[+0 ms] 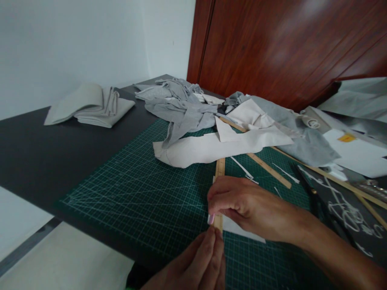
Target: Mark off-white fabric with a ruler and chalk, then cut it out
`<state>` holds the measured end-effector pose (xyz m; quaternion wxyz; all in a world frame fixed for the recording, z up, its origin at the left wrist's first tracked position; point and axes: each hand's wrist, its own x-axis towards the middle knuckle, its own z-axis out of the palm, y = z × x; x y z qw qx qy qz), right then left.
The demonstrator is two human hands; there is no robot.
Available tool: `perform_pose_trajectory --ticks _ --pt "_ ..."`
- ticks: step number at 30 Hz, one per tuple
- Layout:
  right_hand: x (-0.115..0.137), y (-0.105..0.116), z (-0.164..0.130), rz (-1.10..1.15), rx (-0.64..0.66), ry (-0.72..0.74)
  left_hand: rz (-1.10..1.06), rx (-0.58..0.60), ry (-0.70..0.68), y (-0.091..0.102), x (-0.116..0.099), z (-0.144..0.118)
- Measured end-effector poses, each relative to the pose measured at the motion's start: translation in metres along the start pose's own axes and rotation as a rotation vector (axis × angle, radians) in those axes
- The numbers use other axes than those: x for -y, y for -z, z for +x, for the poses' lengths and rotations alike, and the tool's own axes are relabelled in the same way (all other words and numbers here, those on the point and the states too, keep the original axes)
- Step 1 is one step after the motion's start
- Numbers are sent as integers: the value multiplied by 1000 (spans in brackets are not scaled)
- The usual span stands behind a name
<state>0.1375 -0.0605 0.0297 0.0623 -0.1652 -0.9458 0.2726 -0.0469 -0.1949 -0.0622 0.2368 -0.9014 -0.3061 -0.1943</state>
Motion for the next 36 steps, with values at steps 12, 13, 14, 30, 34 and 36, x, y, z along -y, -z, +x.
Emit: perform_pose_trajectory --ticks 12,13,14,30,34,36 --pt "0 -3 2 4 16 56 -25 -8 6 -2 -2 -2" --pt "0 -3 2 8 17 55 -24 -2 4 -2 -2 -3" --pt "0 -4 1 8 17 54 -20 -3 -8 -2 -2 -4" --pt "-1 -6 -3 -39 32 54 -9 -19 3 2 0 -2" --pt "-1 -5 -3 -61 26 62 -8 -13 -6 0 0 -2" --pt "-1 -6 -3 -76 22 73 -9 -4 -7 -1 0 -2"
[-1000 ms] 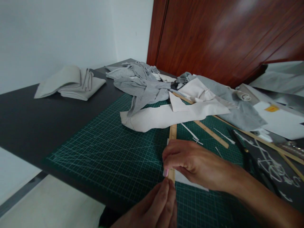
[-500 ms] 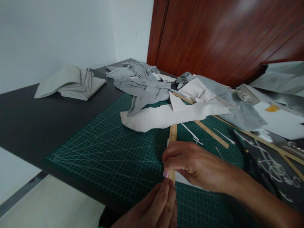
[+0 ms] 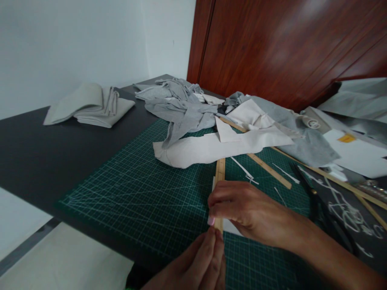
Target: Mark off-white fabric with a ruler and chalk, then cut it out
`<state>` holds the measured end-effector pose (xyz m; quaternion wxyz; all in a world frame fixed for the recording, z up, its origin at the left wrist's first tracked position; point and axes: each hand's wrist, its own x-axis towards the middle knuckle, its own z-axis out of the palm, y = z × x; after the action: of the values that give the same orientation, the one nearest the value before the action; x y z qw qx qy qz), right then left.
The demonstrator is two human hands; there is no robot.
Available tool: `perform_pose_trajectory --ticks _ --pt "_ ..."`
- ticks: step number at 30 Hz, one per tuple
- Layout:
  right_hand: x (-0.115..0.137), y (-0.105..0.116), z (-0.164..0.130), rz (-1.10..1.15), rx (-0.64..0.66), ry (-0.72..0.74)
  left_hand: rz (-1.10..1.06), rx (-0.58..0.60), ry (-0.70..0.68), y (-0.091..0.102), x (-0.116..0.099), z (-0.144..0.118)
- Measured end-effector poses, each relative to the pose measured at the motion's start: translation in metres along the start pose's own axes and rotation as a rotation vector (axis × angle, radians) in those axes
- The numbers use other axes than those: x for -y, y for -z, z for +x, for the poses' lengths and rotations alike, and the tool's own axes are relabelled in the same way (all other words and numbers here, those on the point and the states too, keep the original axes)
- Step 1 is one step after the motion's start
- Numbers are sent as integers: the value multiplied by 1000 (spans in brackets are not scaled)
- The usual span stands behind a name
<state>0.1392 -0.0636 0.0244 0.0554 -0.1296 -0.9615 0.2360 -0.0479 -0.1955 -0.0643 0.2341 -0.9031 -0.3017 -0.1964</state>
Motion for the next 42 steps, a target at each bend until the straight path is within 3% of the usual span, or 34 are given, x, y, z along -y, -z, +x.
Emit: perform_pose_trajectory --ticks 12,25,42 --pt "-9 -1 0 -137 -4 24 19 -8 -14 -4 -3 -2" --pt "-24 6 2 -147 -89 12 51 1 -27 -3 -2 -2" --pt "-41 15 7 -137 -98 -8 56 29 -50 -1 -1 -2"
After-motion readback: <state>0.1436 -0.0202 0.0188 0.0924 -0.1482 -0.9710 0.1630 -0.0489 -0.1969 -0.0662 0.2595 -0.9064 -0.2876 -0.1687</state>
